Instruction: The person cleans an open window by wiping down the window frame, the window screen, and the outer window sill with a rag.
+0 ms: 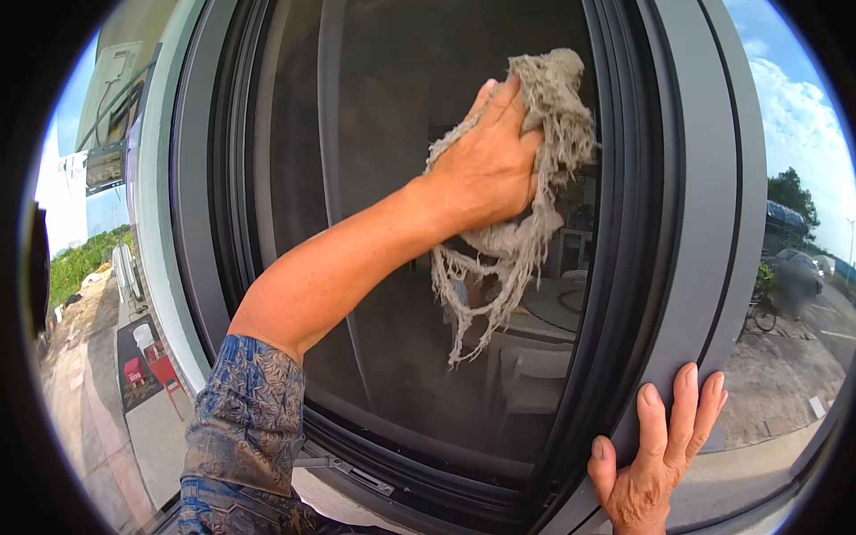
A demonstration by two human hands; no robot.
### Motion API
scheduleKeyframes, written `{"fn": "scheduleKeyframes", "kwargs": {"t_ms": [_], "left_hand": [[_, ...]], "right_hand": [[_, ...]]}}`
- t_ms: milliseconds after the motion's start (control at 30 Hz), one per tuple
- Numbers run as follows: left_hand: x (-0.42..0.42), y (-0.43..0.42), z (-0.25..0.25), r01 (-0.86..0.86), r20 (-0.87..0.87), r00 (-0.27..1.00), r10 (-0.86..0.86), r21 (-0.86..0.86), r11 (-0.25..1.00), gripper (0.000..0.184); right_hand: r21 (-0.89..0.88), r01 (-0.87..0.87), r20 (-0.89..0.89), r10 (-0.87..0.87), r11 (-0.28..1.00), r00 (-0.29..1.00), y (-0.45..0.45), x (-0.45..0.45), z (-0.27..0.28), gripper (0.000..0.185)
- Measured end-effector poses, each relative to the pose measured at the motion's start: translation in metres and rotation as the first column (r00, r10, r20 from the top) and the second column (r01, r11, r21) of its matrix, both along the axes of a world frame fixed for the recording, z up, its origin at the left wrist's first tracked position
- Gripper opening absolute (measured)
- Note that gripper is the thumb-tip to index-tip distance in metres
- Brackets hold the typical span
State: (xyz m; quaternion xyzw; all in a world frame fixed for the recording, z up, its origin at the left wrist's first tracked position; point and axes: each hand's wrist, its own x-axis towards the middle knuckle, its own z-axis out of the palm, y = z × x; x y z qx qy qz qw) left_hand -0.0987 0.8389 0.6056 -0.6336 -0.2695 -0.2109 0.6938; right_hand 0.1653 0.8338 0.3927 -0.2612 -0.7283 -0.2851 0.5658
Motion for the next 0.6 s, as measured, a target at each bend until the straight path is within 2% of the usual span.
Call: {"fn": "scheduleKeyframes", "kwargs": {"t_ms": [33, 67, 100, 133, 167, 200, 233, 267, 300, 333, 367, 400, 467, 500, 567, 600], "left_hand": [[-0.01, 0.005, 0.033, 0.015, 0.023, 1.0, -0.017, 0.093, 0.996, 0.036], [-0.021, 0.007, 0.066, -0.05, 0.066, 0.997, 0.037, 0.223, 0.974, 0.033], [-0.046, 0.017, 0.119, -0.362, 0.125, 0.93, 0.345, 0.148, 0.921, 0.035], [-0.049, -0.003, 0.137, -0.337, 0.178, 0.939, 0.294, 0.309, 0.889, 0.039], [-0.068, -0.018, 0.157, -0.494, 0.211, 0.869, 0.447, 0.327, 0.806, 0.034], [-0.08, -0.038, 0.169, -0.691, 0.455, 0.671, 0.585, 0.099, 0.716, 0.042], [-0.123, -0.043, 0.187, -0.583, 0.57, 0.678, 0.464, 0.033, 0.812, 0.03], [-0.14, -0.062, 0.167, -0.627, 0.561, 0.68, 0.472, 0.111, 0.771, 0.032], [-0.165, -0.075, 0.162, -0.74, 0.647, 0.527, 0.551, 0.03, 0.672, 0.037], [-0.189, -0.091, 0.151, -0.738, 0.7, 0.462, 0.545, -0.038, 0.674, 0.035], [-0.233, -0.101, 0.146, -0.746, 0.761, 0.379, 0.526, -0.084, 0.66, 0.035], [-0.267, -0.113, 0.127, -0.513, 0.86, 0.463, 0.217, 0.059, 0.857, 0.045], [-0.341, -0.132, 0.109, -0.167, 0.963, 0.253, -0.094, 0.139, 0.976, 0.059], [-0.336, -0.133, 0.096, -0.179, 0.964, 0.248, -0.097, 0.144, 0.973, 0.059], [-0.32, -0.118, 0.067, -0.288, 0.863, 0.459, -0.21, 0.369, 0.884, 0.061], [-0.319, -0.115, 0.061, -0.299, 0.868, 0.452, -0.204, 0.362, 0.883, 0.061]], "right_hand": [[-0.003, 0.038, 0.0, -0.038, 0.999, 0.999, 0.0, 0.0, -0.001, 0.052], [-0.005, 0.041, 0.006, -0.041, 0.999, 0.999, 0.001, -0.001, 0.0, 0.052], [0.009, 0.04, -0.002, -0.04, 0.999, 0.999, 0.002, 0.0, 0.0, 0.052], [0.024, 0.042, -0.006, -0.042, 0.999, 0.999, 0.001, 0.001, 0.0, 0.053], [0.011, 0.044, -0.011, -0.044, 0.999, 0.999, 0.001, 0.001, -0.001, 0.053], [0.011, 0.057, -0.019, -0.057, 0.998, 0.998, 0.001, 0.002, -0.002, 0.053], [0.015, 0.065, -0.017, -0.064, 0.998, 0.998, 0.002, 0.002, -0.004, 0.053], [0.017, 0.062, -0.01, -0.062, 0.998, 0.998, 0.003, 0.002, -0.004, 0.053], [0.004, 0.041, -0.018, -0.041, 0.999, 0.999, 0.002, 0.001, -0.004, 0.053], [0.008, 0.034, -0.028, -0.034, 0.999, 0.999, 0.003, 0.001, -0.004, 0.053], [-0.005, 0.041, -0.017, -0.041, 0.999, 0.999, 0.004, 0.001, -0.005, 0.053], [-0.02, 0.048, 0.006, -0.048, 0.999, 0.999, 0.004, 0.003, -0.005, 0.053], [-0.015, 0.04, 0.003, -0.04, 0.999, 0.999, 0.004, 0.001, -0.006, 0.052], [-0.009, 0.043, -0.01, -0.043, 0.999, 0.999, 0.004, -0.001, -0.005, 0.052], [-0.014, 0.015, -0.017, -0.015, 1.0, 1.0, 0.005, -0.002, -0.005, 0.051], [-0.025, -0.011, -0.025, 0.01, 1.0, 1.0, 0.003, -0.002, -0.003, 0.05]]}}
